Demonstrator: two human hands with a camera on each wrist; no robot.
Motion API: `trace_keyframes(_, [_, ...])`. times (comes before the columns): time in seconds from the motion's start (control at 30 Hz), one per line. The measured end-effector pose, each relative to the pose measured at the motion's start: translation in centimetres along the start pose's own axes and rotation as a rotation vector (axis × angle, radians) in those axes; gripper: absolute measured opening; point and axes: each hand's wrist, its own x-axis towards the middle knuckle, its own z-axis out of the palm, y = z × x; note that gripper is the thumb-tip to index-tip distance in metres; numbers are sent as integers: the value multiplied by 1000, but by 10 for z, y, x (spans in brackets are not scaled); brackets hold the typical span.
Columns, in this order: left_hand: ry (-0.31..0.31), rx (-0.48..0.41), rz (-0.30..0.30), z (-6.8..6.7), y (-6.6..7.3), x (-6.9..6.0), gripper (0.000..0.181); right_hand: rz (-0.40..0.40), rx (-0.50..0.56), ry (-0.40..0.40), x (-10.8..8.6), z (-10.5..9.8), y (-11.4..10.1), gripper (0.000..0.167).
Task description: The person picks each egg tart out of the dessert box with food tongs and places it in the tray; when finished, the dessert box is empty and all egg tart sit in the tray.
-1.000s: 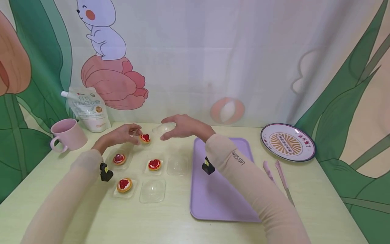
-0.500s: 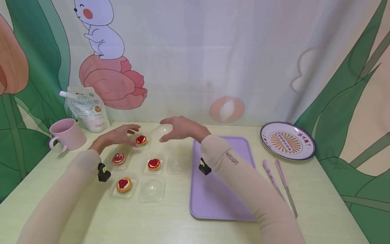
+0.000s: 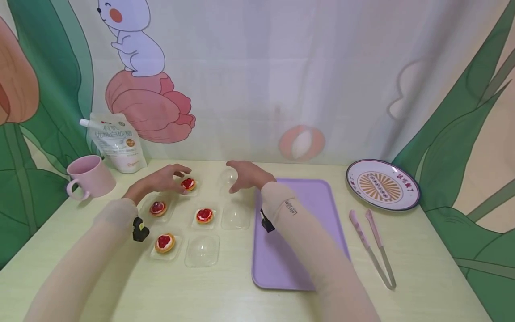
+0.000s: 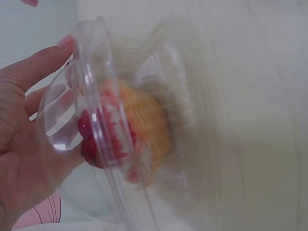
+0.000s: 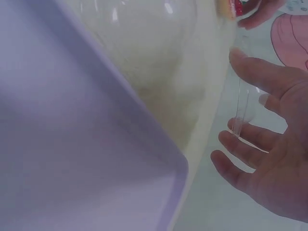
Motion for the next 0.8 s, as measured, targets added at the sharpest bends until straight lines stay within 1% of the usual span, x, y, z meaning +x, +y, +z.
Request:
trace_keyframes(0.17, [6, 5, -1, 1, 4, -1, 68, 25, -53, 3, 8, 9, -2, 91])
trace_keyframes(0.3, [-1, 9, -12, 2, 6, -2, 68, 46, -93, -13, 13, 16, -5, 92])
trace_keyframes(0.5, [3, 7, -14, 3, 5, -3, 68, 40, -87, -14, 18, 24, -13, 92])
trace_keyframes(0.67, [-7, -7, -17, 4, 4, -3, 69, 51, -98, -25, 23, 29, -15, 94])
trace_keyframes(0.8, [-4, -1, -1, 3, 2, -2, 67, 57, -106, -30, 27, 32, -17, 95])
